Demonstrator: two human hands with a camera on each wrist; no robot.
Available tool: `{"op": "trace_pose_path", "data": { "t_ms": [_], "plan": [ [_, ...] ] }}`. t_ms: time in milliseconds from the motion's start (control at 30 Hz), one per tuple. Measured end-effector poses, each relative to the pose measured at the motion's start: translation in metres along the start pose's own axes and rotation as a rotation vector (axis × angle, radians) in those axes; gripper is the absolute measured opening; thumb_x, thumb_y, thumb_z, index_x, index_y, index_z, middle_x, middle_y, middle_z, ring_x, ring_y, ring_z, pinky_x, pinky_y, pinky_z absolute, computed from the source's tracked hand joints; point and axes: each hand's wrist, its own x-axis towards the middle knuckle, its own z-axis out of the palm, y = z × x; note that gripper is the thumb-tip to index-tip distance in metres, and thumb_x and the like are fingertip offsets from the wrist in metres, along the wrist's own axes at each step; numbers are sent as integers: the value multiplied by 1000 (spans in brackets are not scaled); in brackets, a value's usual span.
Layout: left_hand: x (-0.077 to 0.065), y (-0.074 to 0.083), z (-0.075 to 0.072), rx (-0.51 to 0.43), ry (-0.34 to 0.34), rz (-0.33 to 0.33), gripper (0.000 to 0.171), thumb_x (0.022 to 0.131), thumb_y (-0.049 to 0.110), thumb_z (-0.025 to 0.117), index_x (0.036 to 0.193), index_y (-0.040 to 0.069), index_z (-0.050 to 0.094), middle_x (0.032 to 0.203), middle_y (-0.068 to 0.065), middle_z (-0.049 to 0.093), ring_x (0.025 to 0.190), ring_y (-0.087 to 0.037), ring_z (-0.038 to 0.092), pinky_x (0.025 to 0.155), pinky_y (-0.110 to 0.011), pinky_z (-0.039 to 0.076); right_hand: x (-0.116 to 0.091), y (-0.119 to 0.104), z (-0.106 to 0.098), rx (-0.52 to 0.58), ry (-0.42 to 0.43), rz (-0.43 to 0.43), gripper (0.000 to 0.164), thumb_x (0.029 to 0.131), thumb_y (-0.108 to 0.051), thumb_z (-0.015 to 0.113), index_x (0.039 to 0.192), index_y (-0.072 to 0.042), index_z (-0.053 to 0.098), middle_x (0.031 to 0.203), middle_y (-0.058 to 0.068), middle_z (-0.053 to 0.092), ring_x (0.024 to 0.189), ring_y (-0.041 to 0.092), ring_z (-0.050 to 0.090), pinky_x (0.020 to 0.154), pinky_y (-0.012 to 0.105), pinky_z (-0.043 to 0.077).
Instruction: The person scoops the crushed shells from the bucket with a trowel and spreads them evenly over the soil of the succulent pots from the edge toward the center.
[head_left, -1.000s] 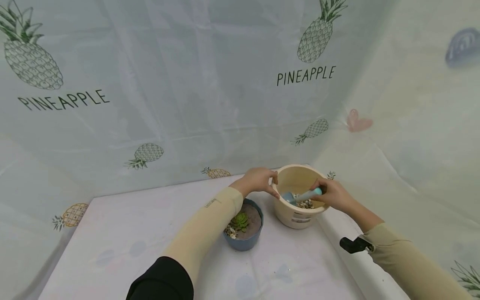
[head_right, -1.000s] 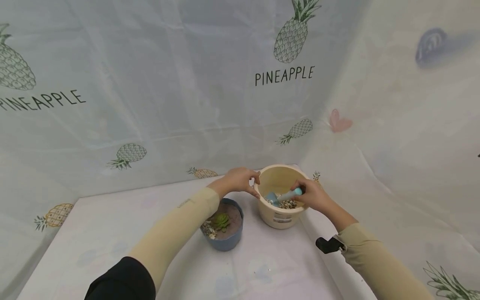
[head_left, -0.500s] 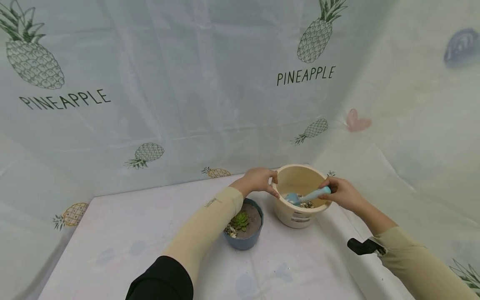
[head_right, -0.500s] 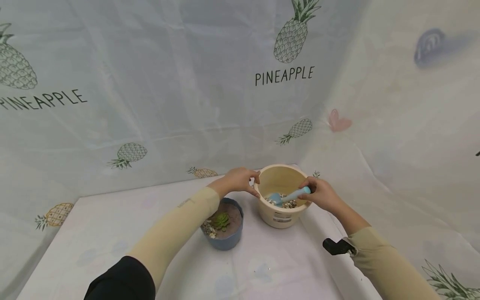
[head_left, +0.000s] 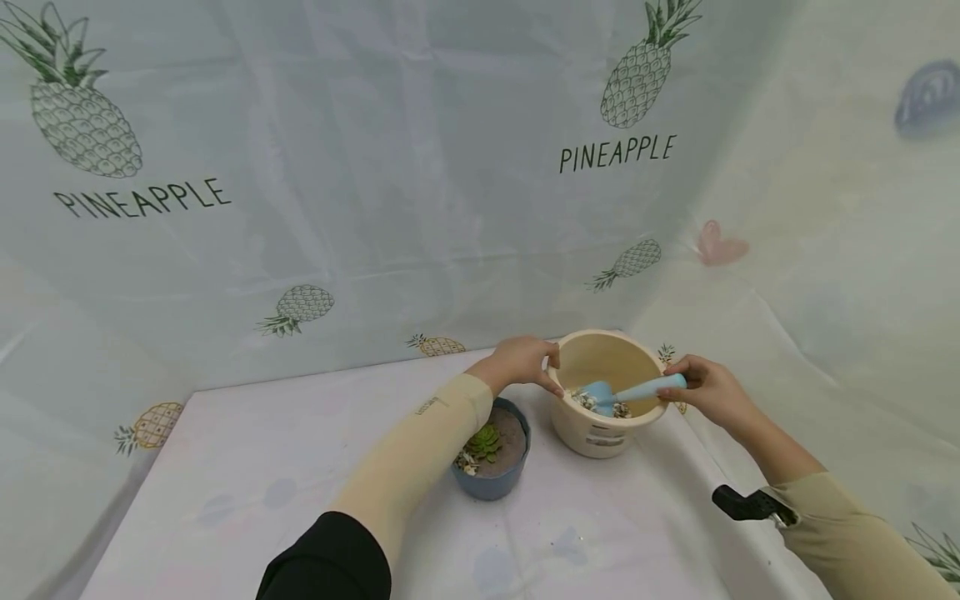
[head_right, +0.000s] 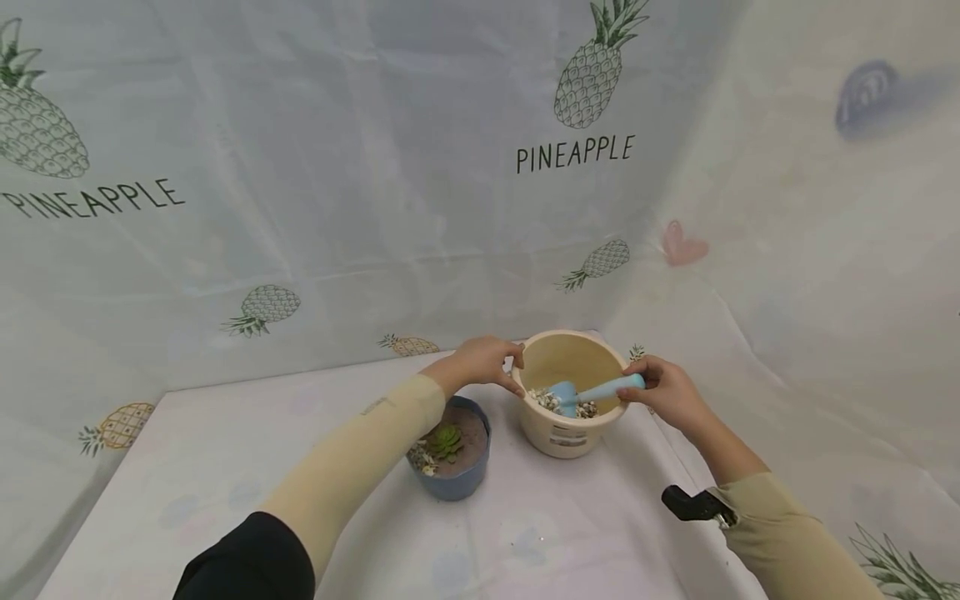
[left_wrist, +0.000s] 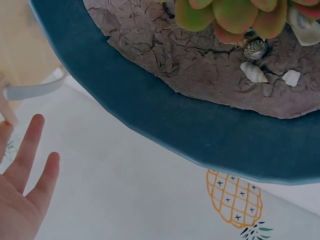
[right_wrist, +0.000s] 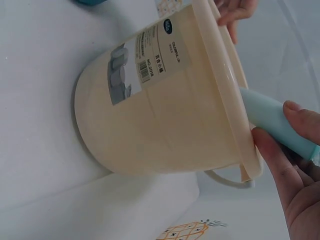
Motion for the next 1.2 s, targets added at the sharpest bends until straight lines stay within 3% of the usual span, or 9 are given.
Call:
{"op": "trace_pose_path", "data": {
  "t_ms": [333, 567, 800, 967, 1200],
  "plan": [
    [-4, 4, 8, -15, -18, -18, 59, 75, 65, 70, 121, 28, 63, 122, 8, 62, 100, -12, 60, 74, -29, 49, -13, 5, -5, 29, 50, 54, 39, 89, -16, 74, 112, 10, 58, 95, 4, 68, 80, 5, 65, 70, 23, 54],
    [-11, 8, 7, 67, -15, -19, 61, 79, 64, 67, 130, 31, 61, 150, 6, 42, 121, -13, 54, 85, -31, 51, -17, 3, -7, 62, 73, 61, 41, 90, -18, 73, 113, 11, 56, 92, -7, 67, 80, 4, 65, 70, 21, 53],
    [-21, 8, -2, 36, -16, 14, 60, 82, 59, 69, 133, 29, 60, 133, 10, 57, 117, -12, 56, 89, -31, 49, -18, 1, -8, 147, 96, 40, 41, 91, -14, 71, 115, 13, 52, 93, -12, 64, 82, 3, 68, 73, 20, 54],
    [-29, 2, -6, -10, -23, 31, 63, 83, 60, 67, 136, 28, 57, 137, 10, 55, 122, -12, 52, 95, -33, 47, -20, 0, -10, 216, 113, 22, 38, 92, -9, 69, 116, 15, 50, 95, -10, 63, 83, 4, 68, 74, 20, 55],
    [-48, -8, -10, -85, 2, 24, 63, 84, 59, 67, 138, 28, 56, 139, 10, 53, 127, -12, 49, 101, -35, 43, -24, -11, -10, 272, 137, 3, 29, 92, -7, 69, 112, 7, 54, 95, -6, 64, 81, 6, 70, 75, 18, 54]
  ]
}}
